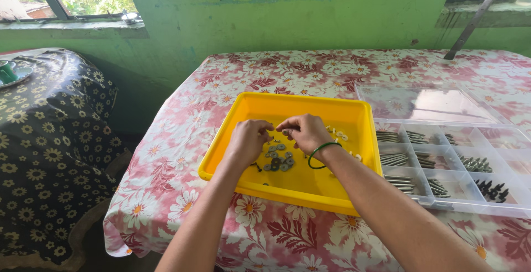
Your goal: The person sorts small hardware items from a yellow tray into a compartmentalized plastic box. They pick up screws, washers, and plastic wall anchors one by one and place them into designated sections of the box.
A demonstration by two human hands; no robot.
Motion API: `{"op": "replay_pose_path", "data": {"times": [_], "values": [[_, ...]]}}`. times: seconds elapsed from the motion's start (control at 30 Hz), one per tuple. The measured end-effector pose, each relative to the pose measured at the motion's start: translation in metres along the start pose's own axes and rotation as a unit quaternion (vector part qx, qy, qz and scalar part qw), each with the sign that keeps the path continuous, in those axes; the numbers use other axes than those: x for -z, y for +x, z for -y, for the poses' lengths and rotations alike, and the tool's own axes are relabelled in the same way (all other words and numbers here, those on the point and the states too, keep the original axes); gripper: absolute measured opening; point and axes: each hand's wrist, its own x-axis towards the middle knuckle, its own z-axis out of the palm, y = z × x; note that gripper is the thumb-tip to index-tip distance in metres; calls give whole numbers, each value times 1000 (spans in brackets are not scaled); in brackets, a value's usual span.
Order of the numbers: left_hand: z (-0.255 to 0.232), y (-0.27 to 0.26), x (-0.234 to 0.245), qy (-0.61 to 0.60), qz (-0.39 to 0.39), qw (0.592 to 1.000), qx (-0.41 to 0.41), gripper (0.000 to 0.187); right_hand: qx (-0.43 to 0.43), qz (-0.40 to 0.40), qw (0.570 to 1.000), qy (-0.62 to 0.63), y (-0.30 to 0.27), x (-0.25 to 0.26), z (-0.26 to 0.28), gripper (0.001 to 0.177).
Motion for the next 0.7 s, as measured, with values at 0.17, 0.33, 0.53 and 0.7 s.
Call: {"op": "replay_pose_path", "data": {"times": [0.17, 0.33, 0.53, 0.7], "values": [[-7, 13, -21, -92, -86, 990, 66, 13, 1, -18, 998, 68, 6, 5, -6, 16], [-5, 20, -30, -279, -62, 940, 188, 16, -10, -9, 994, 112, 6, 7, -5, 15], [2, 19, -32, -267, -19, 957, 111, 19, 8, -6, 992, 124, 11, 7, -7, 16], [-6, 16, -25, -206, -26, 974, 94, 18, 16, -11, 992, 127, 14, 7, -14, 15]]}}
